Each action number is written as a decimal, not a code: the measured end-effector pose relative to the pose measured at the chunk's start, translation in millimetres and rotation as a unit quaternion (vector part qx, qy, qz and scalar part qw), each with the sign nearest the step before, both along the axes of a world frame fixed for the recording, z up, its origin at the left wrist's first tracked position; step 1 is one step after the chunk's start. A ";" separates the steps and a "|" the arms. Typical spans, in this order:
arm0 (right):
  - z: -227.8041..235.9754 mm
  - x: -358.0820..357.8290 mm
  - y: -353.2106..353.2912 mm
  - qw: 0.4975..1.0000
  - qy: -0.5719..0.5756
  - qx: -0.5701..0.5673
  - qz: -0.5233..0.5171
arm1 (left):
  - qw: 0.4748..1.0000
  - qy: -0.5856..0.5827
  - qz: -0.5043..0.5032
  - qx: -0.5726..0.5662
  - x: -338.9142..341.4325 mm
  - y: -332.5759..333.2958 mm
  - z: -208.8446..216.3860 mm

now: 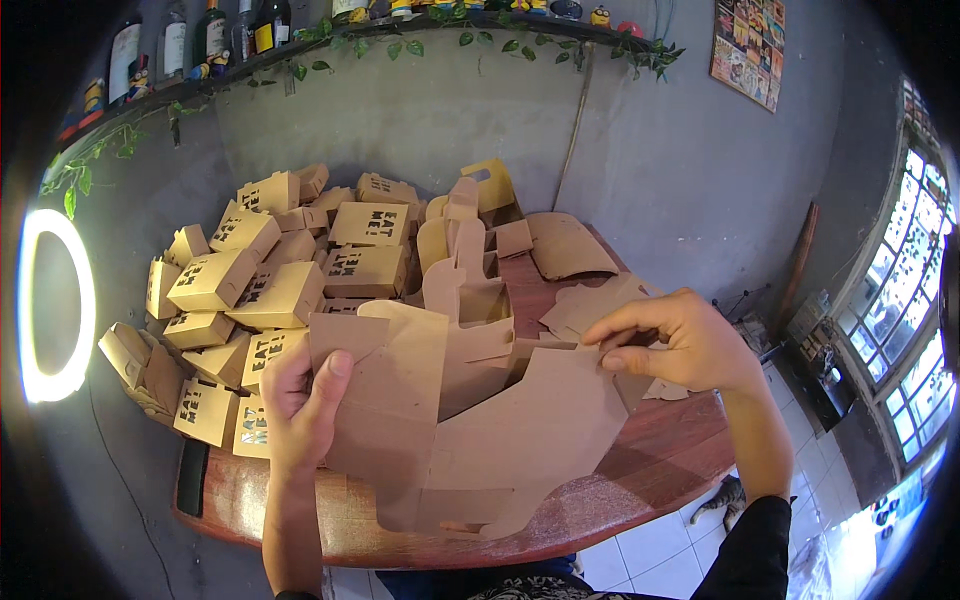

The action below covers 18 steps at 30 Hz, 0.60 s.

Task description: Folding and assembling flat cardboard into food or drink carriers.

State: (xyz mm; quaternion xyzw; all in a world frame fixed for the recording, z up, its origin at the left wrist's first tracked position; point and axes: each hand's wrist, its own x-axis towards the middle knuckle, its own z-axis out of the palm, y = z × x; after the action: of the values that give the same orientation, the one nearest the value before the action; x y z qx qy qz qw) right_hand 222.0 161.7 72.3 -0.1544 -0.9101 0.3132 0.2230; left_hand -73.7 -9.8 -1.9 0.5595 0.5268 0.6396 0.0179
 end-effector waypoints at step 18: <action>-9.7 -5.7 -23.2 0.994 0.063 0.046 -0.074 | 0.935 0.345 0.025 0.074 86.4 33.8 21.5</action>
State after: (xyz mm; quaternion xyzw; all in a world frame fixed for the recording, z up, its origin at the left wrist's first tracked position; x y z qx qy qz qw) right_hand 216.3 138.5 62.5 -0.1903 -0.8939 0.2627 0.3094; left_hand 12.7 24.1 19.5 0.7321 0.4657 0.4447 -0.2223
